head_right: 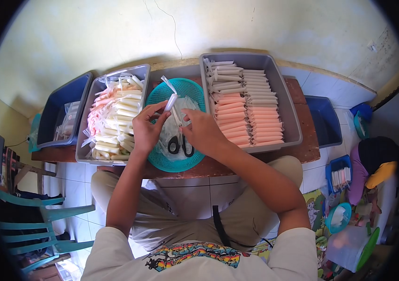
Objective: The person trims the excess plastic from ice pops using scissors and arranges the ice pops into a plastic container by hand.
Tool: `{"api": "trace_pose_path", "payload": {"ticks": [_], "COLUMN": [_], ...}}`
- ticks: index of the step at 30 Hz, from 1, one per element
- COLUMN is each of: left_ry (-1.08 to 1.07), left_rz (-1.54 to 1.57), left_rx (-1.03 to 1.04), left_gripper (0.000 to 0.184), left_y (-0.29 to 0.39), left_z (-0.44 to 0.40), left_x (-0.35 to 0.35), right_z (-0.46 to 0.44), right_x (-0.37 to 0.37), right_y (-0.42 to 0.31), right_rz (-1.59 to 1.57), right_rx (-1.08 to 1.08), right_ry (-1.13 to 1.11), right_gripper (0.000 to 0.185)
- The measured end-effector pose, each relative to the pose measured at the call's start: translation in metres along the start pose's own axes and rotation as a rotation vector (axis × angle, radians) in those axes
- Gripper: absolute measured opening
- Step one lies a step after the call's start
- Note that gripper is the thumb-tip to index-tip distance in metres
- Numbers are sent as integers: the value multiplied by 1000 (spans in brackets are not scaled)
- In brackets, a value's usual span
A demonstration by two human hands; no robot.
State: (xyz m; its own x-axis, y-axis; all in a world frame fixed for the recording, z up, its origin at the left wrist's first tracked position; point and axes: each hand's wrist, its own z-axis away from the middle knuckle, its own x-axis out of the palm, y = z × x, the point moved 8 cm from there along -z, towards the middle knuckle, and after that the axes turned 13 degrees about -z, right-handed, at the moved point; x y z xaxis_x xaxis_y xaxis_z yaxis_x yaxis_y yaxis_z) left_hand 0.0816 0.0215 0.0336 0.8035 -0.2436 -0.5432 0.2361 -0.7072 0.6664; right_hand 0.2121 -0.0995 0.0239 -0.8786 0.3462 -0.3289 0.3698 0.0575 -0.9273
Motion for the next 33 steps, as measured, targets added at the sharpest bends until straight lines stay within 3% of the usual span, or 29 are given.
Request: {"api": "trace_pose_path", "payload": {"ticks": [7, 12, 15, 21, 24, 33], "left_ry": [31, 41, 48, 54, 53, 76], "left_rz": [-12, -11, -11, 12, 6, -7], "left_rx": [-4, 5, 7, -6, -12, -30], "left_gripper": [35, 33, 33, 33, 33, 32], "left_y": [-7, -4, -4, -5, -5, -9], "left_z": [1, 1, 2, 2, 3, -4], "left_x": [-3, -8, -10, -12, -15, -31], "right_z": [-4, -7, -9, -10, -12, -9], "right_x": [41, 68, 76, 86, 86, 62], "right_y": [12, 55, 57, 67, 69, 40], "right_rz": [295, 501, 522, 520, 519, 429], "right_rx": [-121, 302, 355, 350, 353, 254], "right_ry": [-57, -189, -166, -108, -101, -199], "right_gripper": [57, 76, 81, 90, 82, 85]}}
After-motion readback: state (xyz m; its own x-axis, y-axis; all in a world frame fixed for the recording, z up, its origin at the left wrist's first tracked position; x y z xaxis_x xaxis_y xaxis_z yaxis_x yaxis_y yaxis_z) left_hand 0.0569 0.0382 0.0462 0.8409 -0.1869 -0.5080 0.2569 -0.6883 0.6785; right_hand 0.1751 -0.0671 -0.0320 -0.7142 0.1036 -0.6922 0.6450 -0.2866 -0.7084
